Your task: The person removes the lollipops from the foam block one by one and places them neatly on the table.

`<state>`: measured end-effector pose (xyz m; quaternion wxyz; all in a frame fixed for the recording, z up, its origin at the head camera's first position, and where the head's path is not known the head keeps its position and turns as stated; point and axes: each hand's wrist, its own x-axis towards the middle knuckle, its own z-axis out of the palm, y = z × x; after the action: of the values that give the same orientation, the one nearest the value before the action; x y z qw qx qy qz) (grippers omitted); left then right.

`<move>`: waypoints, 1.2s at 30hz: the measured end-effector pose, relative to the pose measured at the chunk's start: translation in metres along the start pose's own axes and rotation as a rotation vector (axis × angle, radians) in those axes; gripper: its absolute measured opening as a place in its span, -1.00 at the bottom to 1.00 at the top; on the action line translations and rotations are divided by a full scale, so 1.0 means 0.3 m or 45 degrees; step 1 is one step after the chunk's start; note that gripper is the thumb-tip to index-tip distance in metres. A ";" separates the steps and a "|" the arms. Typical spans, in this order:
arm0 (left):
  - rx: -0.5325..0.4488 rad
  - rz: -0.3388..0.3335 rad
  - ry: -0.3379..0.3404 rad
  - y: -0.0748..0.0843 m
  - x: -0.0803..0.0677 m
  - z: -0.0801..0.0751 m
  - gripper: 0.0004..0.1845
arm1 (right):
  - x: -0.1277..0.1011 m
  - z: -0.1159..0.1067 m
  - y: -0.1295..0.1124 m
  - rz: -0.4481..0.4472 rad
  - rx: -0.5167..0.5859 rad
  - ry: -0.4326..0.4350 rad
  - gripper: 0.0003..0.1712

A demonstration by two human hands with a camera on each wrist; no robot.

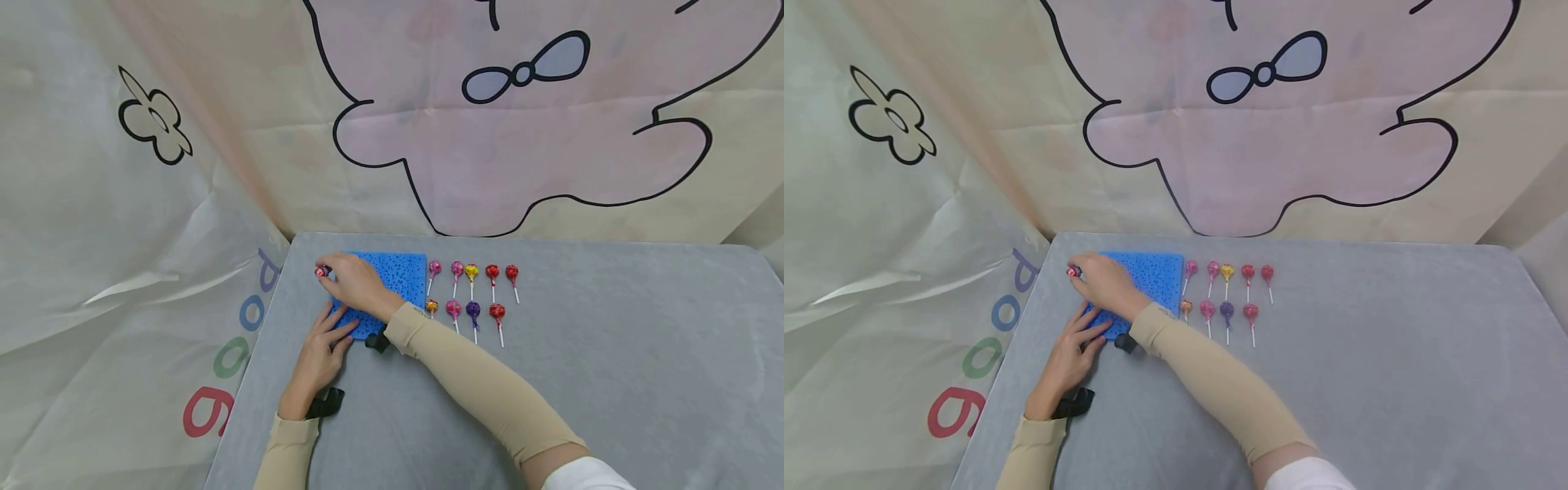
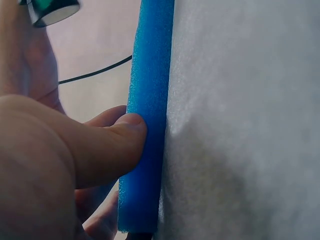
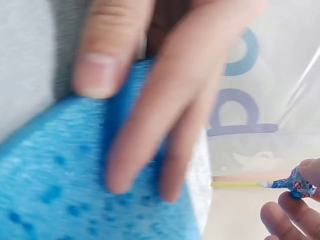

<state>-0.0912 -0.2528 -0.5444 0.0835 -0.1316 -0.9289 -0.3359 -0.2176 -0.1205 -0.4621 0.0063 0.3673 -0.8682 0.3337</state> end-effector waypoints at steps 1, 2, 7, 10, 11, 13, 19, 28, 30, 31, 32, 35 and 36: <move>0.003 0.001 0.000 0.000 0.001 0.001 -0.66 | 0.003 -0.007 -0.005 -0.004 0.003 0.012 -0.66; 0.007 0.007 0.002 -0.001 0.001 0.001 -0.66 | 0.006 -0.013 -0.009 -0.008 0.001 0.023 -0.66; 0.012 0.008 -0.006 0.002 0.005 0.001 -0.65 | 0.012 -0.031 -0.019 -0.010 -0.013 0.038 -0.65; 0.010 0.001 -0.013 0.007 0.009 -0.001 -0.65 | 0.009 -0.033 -0.017 -0.008 -0.011 0.040 -0.66; 0.010 0.003 -0.013 0.008 0.010 -0.001 -0.65 | 0.007 -0.034 -0.016 -0.007 -0.004 0.045 -0.66; 0.013 0.008 -0.012 0.010 0.010 0.000 -0.65 | 0.004 -0.037 -0.014 -0.006 0.012 0.056 -0.66; 0.012 0.010 -0.013 0.014 0.012 0.001 -0.65 | -0.010 -0.049 -0.002 0.009 0.029 0.059 -0.66; -0.013 -0.042 -0.043 0.013 0.009 -0.002 -0.65 | -0.061 -0.093 0.040 0.058 0.043 0.073 -0.63; -0.013 -0.053 -0.048 0.014 0.008 -0.003 -0.65 | -0.076 -0.103 0.053 0.051 0.049 0.086 -0.63; -0.009 -0.056 -0.049 0.013 0.007 -0.003 -0.64 | -0.083 -0.109 0.060 0.048 0.044 0.090 -0.63; -0.004 -0.058 -0.050 0.013 0.006 -0.004 -0.64 | -0.090 -0.115 0.066 0.049 0.045 0.094 -0.62; 0.008 -0.060 -0.047 0.012 0.004 -0.003 -0.64 | -0.110 -0.131 0.087 0.033 0.036 0.122 -0.63; 0.012 -0.058 -0.046 0.010 0.003 -0.003 -0.64 | -0.115 -0.136 0.093 0.027 0.035 0.133 -0.63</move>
<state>-0.0910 -0.2510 -0.5415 0.0596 -0.1161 -0.9347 -0.3307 -0.2199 -0.0605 -0.4552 0.0430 0.3404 -0.8657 0.3644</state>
